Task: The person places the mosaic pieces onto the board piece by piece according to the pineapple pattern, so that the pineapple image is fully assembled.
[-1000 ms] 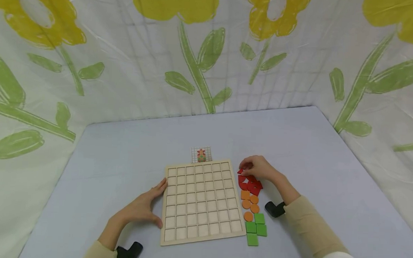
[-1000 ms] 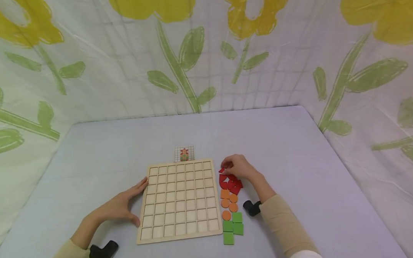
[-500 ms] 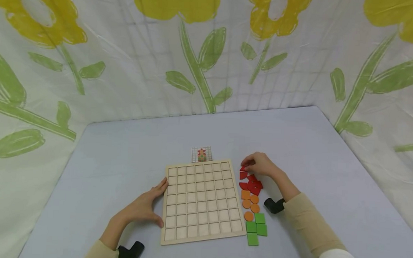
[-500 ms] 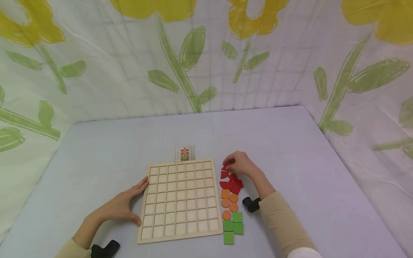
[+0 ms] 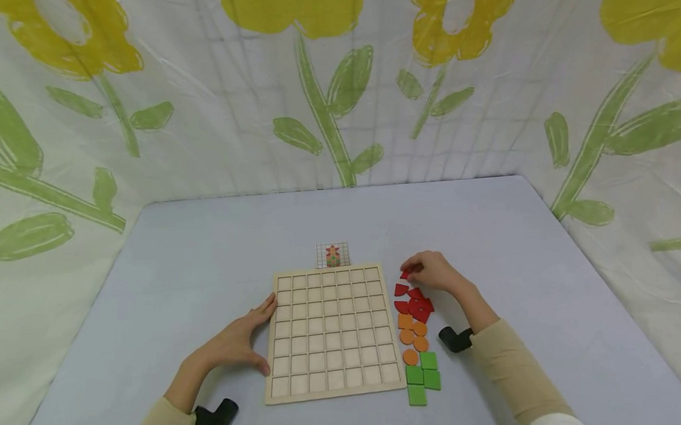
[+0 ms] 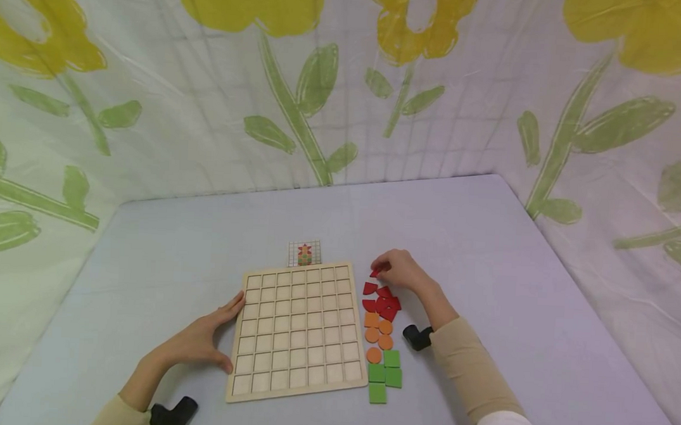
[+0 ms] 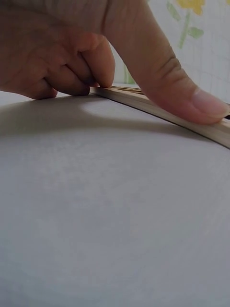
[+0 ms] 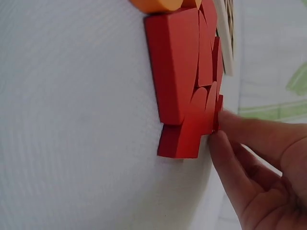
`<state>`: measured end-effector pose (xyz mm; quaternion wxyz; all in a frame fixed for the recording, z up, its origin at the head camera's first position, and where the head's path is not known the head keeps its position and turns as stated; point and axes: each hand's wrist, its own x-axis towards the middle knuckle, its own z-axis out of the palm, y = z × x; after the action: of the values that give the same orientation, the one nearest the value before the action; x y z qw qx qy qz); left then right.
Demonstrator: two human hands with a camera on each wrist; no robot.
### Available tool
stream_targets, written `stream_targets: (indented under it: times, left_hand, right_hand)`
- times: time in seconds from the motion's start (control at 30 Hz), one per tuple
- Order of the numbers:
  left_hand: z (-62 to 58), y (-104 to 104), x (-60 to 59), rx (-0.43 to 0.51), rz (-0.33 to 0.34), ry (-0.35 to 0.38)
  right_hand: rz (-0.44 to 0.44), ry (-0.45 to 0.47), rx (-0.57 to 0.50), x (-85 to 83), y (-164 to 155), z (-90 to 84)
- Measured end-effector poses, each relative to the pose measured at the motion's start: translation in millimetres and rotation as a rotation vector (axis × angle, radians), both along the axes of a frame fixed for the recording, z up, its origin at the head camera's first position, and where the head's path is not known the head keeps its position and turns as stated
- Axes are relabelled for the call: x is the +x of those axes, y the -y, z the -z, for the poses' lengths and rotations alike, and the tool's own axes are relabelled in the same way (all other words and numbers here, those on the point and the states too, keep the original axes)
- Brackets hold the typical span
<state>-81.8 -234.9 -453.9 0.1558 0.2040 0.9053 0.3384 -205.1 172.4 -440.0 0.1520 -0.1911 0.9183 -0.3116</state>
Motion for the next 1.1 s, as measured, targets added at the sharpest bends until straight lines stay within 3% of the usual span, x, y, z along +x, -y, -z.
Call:
stream_targets:
  times: [0.6,1.1]
  left_hand:
    - [-1.2,-1,0.9,0.006,0.001,0.001]
    - [-3.7,-4,-0.6,-0.04,-0.008,0.004]
  right_hand:
    - [0.002,-0.065,-0.054,1.8,-1,4.0]
    - [-0.009,-0.062,-0.151,19.1,18,-5.8]
